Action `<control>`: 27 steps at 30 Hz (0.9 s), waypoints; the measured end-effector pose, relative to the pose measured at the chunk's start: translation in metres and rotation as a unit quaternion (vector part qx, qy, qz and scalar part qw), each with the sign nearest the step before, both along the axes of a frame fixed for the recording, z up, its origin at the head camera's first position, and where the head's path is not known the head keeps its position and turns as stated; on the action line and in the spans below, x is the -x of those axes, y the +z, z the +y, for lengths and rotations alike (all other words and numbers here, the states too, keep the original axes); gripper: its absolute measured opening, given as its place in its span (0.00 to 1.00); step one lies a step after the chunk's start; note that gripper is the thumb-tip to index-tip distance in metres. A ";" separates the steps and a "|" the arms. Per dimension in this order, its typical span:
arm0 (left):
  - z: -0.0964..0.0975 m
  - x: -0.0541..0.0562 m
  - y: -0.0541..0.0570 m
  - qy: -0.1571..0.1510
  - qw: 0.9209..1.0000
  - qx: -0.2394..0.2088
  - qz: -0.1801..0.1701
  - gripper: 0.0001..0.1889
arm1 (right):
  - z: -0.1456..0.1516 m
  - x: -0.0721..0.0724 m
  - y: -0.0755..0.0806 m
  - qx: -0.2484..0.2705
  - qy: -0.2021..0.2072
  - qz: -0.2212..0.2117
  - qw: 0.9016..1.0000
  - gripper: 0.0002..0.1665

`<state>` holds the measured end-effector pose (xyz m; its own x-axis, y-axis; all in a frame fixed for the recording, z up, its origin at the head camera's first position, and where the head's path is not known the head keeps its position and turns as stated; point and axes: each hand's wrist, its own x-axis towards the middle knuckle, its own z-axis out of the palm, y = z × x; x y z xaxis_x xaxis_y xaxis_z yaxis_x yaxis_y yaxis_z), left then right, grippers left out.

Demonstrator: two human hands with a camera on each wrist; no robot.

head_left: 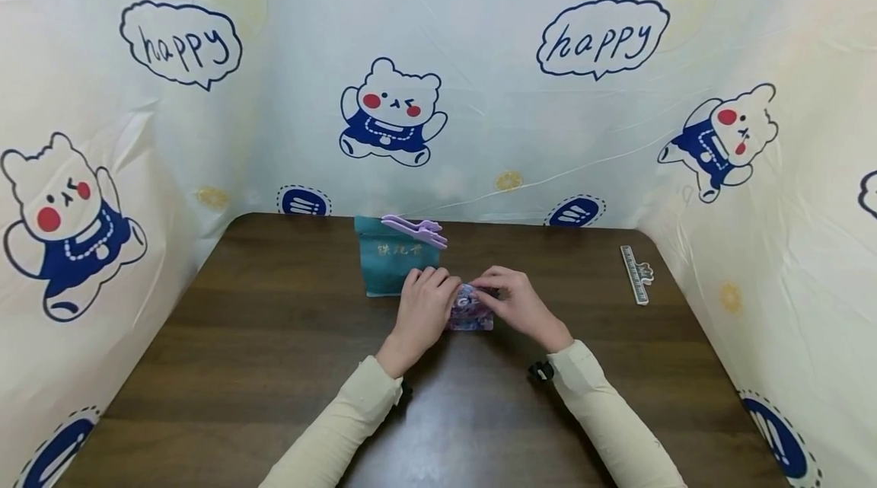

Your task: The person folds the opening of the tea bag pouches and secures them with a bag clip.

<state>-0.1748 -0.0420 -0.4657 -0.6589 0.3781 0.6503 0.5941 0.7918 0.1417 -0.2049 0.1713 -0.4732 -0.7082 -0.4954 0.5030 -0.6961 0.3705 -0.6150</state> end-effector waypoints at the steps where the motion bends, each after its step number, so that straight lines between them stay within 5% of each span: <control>1: 0.000 0.000 0.000 -0.001 1.000 0.000 0.000 0.06 | 0.002 0.000 0.000 -0.001 0.001 -0.006 1.000 0.11; 7: -0.002 0.000 -0.001 -0.007 1.000 0.000 0.004 0.06 | 0.009 0.000 -0.005 -0.006 0.000 -0.024 1.000 0.11; 18: -0.001 -0.002 0.000 -0.004 1.000 0.018 0.003 0.08 | 0.007 0.004 -0.010 0.000 -0.009 0.031 0.999 0.09; 27: 0.002 -0.010 -0.003 0.040 0.999 0.031 0.006 0.11 | 0.007 0.001 -0.007 -0.013 -0.014 0.000 1.000 0.09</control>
<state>-0.1650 -0.0397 -0.4685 -0.6806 0.3650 0.6353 0.5305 0.8436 0.0836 -0.2063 0.1787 -0.4800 -0.7220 -0.4878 0.4908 -0.6853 0.4058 -0.6048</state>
